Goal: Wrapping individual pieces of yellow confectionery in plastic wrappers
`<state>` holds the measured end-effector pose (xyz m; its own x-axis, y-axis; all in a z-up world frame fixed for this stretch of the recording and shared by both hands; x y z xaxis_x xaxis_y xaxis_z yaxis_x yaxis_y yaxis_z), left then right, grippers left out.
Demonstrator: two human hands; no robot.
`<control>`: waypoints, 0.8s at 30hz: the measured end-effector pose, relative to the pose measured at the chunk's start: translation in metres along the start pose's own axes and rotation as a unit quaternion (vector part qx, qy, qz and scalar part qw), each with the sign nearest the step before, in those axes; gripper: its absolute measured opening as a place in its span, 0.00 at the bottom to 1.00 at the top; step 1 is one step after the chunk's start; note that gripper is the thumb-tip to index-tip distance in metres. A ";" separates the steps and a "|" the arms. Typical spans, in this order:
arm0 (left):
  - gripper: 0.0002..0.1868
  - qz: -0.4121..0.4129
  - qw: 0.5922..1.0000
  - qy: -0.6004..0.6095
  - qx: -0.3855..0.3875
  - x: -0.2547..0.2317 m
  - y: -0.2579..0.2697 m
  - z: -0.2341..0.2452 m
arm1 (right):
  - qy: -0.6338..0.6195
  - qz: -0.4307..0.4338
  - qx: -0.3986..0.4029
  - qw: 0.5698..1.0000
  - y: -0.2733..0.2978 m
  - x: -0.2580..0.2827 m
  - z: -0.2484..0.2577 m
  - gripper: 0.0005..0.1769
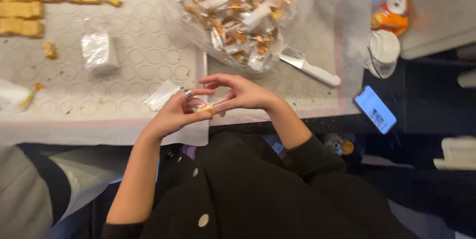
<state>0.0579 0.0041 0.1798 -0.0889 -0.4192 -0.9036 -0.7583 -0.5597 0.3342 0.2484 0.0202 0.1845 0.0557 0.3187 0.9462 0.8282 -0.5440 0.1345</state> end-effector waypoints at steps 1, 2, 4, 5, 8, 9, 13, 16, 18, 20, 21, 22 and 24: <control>0.33 -0.002 1.000 0.000 -0.016 0.008 -0.001 0.004 | 0.001 0.001 0.016 1.000 -0.003 -0.002 0.003 0.42; 0.37 -0.019 0.999 -0.001 -0.030 0.015 -0.002 0.008 | 0.020 0.007 0.009 1.000 -0.006 -0.004 0.007 0.41; 0.42 -0.043 0.997 -0.003 -0.060 0.016 0.001 0.016 | 0.045 0.015 0.017 0.999 -0.014 0.000 0.020 0.40; 0.40 -0.006 0.990 -0.085 -0.115 0.013 0.008 0.020 | 0.076 0.027 -0.014 0.997 -0.017 0.004 0.029 0.40; 0.35 0.029 0.940 -0.238 -0.242 0.047 0.018 0.042 | 0.183 0.039 -0.097 0.978 -0.023 0.028 0.065 0.38; 0.31 0.025 0.902 -0.312 -0.299 0.064 0.020 0.051 | 0.255 0.038 -0.161 0.953 -0.023 0.039 0.080 0.36; 0.16 0.042 0.820 -0.427 -0.378 0.128 0.015 0.076 | 0.397 0.101 -0.299 0.862 -0.060 0.062 0.141 0.14; 0.11 0.050 0.780 -0.471 -0.410 0.154 0.014 0.085 | 0.596 0.204 -0.321 0.707 -0.088 0.064 0.167 0.12; 0.08 0.083 0.768 -0.484 -0.411 0.155 0.009 0.083 | 0.682 -0.062 -0.222 0.694 -0.108 0.056 0.177 0.28; 0.09 0.092 0.768 -0.481 -0.412 0.150 0.010 0.085 | 0.708 -0.069 -0.218 0.668 -0.117 0.058 0.162 0.27; 0.10 0.100 0.772 -0.480 -0.405 0.150 0.010 0.084 | 0.731 -0.082 -0.219 0.641 -0.120 0.057 0.155 0.27; 0.10 0.105 0.770 -0.476 -0.411 0.155 0.008 0.084 | 0.732 -0.078 -0.212 0.643 -0.122 0.053 0.139 0.27; 0.09 0.132 0.750 -0.484 -0.432 0.164 0.002 0.092 | 0.731 0.078 -0.248 0.630 -0.123 0.057 0.104 0.18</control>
<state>-0.0171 0.0000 0.0078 -0.9062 -0.1161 -0.4065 0.0323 -0.9777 0.2073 0.2076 0.1863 0.1908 -0.7594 -0.6281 0.1697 0.5795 -0.7715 -0.2626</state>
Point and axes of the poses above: each hand's wrist, its own y-axis away from the middle knuckle, its own z-axis out of the back of the hand, x = y × z, the point moved 3 cm from there along -y, towards the middle knuckle, and after that the axes turned 14 degrees about x, right-handed, at the moved point
